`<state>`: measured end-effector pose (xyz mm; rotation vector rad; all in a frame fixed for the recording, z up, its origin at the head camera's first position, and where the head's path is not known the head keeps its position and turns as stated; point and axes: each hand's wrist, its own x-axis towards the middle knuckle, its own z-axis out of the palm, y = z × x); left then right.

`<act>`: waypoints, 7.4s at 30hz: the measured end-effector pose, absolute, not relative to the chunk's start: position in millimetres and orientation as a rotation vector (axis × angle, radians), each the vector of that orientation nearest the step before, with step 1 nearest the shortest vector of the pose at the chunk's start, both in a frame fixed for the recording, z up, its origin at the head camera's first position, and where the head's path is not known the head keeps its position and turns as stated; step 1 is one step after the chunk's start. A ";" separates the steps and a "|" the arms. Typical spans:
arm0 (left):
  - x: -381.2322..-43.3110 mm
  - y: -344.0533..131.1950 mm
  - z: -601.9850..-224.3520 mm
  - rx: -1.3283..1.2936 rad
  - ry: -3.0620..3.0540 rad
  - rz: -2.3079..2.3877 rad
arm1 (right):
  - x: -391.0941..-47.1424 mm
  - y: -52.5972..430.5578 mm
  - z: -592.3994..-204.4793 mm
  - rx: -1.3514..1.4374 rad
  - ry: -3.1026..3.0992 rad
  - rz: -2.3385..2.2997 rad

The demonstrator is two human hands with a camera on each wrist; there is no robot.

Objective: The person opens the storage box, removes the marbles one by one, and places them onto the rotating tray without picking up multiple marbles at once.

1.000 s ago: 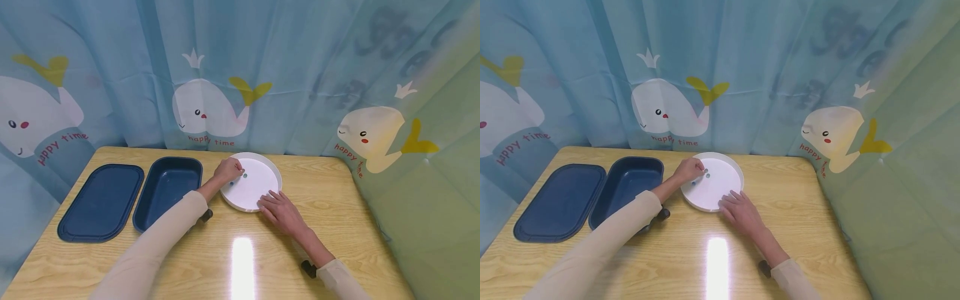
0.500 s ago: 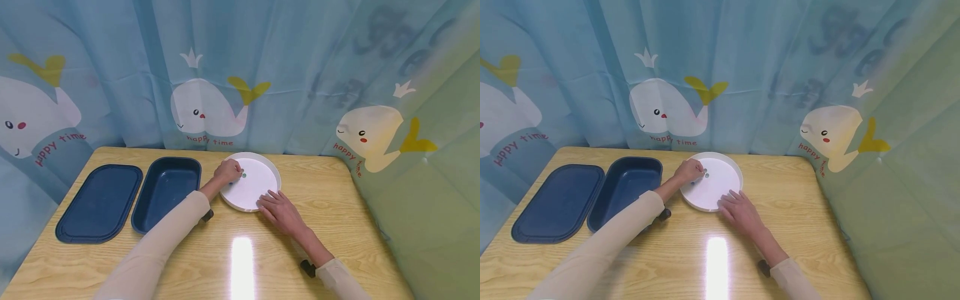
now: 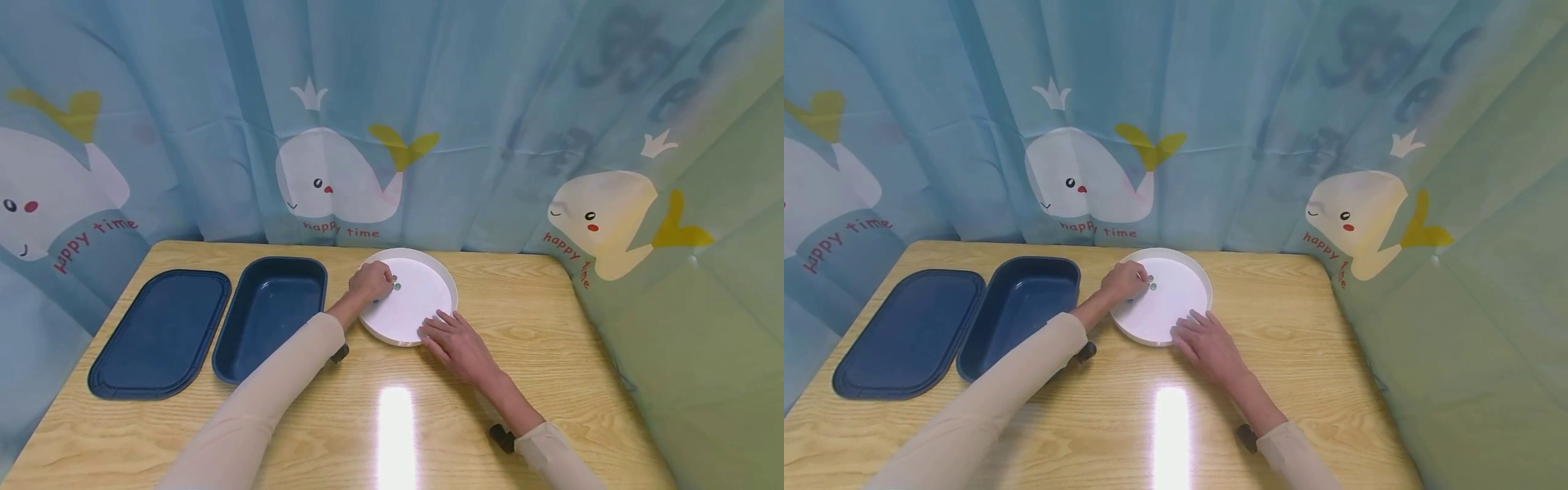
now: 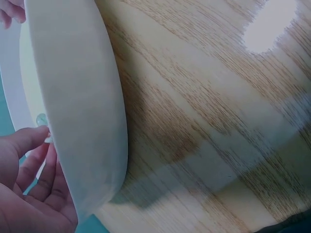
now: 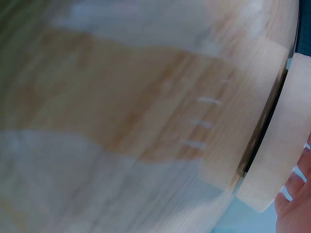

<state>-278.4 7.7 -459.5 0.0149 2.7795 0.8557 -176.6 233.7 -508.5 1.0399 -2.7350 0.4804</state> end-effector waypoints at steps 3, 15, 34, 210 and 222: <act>-286.3 8.2 -471.0 0.024 2.804 0.844 | -176.6 234.1 -508.8 1.042 -2.733 0.475; -282.0 10.0 -465.7 0.036 2.814 0.809 | -177.2 234.5 -508.7 1.044 -2.721 0.471; -281.0 7.8 -462.6 0.038 2.819 0.807 | -178.0 233.9 -507.4 1.044 -2.738 0.456; -194.2 -79.3 -419.5 0.239 2.741 1.486 | -173.9 232.0 -508.2 1.016 -2.722 0.486; -209.8 -50.0 -422.3 0.290 2.657 1.502 | -174.6 232.1 -509.5 1.017 -2.708 0.490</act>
